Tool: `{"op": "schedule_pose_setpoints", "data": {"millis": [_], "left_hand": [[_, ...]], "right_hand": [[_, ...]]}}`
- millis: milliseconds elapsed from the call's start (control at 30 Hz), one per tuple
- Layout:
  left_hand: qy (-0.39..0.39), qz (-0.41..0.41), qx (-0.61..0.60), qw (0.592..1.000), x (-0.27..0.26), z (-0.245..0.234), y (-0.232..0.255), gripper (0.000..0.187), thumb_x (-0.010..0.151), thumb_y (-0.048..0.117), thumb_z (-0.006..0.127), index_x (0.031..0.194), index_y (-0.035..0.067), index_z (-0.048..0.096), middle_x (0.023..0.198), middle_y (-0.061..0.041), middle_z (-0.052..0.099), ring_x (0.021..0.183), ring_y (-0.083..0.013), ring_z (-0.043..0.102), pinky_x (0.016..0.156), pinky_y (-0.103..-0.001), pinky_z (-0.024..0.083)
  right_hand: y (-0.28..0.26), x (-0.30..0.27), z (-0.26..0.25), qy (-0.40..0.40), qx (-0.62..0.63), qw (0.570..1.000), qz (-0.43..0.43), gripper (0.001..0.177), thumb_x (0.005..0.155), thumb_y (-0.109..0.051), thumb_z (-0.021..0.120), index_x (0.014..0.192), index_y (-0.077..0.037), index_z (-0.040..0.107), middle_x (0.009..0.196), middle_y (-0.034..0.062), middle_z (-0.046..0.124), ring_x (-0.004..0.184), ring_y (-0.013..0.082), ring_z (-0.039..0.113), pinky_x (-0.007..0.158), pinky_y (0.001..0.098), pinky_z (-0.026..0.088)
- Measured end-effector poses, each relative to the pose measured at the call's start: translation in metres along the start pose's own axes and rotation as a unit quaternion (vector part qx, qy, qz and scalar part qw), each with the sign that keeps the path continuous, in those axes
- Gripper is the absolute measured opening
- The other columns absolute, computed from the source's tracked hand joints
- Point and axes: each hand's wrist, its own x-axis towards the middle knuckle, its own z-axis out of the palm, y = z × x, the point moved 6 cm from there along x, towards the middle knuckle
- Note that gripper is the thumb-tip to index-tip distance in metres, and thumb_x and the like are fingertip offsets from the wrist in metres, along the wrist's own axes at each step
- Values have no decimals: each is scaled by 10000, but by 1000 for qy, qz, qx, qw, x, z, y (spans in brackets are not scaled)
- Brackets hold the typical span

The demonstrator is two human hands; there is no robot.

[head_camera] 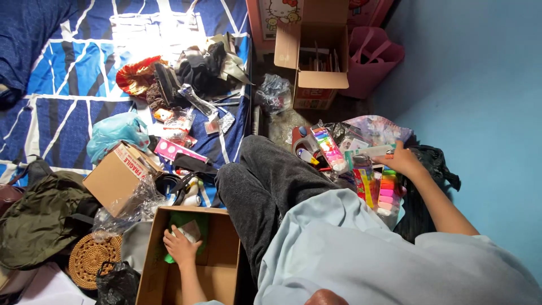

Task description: The person sits on the floor and packs various items into a cardboard box. They place a green plastic bag, colorful markers, a black plastic bag, a small box, and a tube into the box.

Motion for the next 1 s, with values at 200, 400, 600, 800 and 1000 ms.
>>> {"op": "schedule_pose_setpoints", "data": {"millis": [200,400,600,800,1000], "left_hand": [[-19,-13,33,999,-9,-1,7,1309,483,513,980,1533,68,338,1532,-196,401,1395,-363,418,1234,-468,302],[-7,-16,21,1000,-14,5,9,1357,506,547,969,1573,71,279,1564,-233,363,1482,-392,333,1274,-508,190],[11,-22,-42,999,-21,14,13,1324,540,520,955,1583,98,257,1601,-252,289,1514,-424,256,1269,-563,142],[45,-12,-85,995,-35,-10,29,1269,589,553,900,1591,121,252,1592,-247,268,1505,-428,217,1265,-588,104],[185,15,-228,956,-40,-69,59,934,778,580,803,1459,44,455,1520,-239,383,1468,-433,281,1250,-607,175]], "right_hand": [[45,22,53,61,66,995,-47,1260,665,-515,898,1578,-39,172,1258,367,604,1275,547,504,1046,523,449],[-17,-21,7,-2,177,979,-103,1002,587,-354,892,1462,-164,444,1309,255,614,1179,404,662,996,461,532],[-75,-45,11,45,87,985,-144,976,549,-576,920,1347,-163,539,1223,214,660,1105,352,678,881,449,561],[-88,-54,8,61,-1,992,-113,767,635,-672,808,1264,-251,684,1013,118,781,966,301,751,817,430,587],[-75,-45,-26,106,52,982,-144,613,680,-519,839,1209,-228,737,973,117,787,891,296,769,790,416,597]]}}
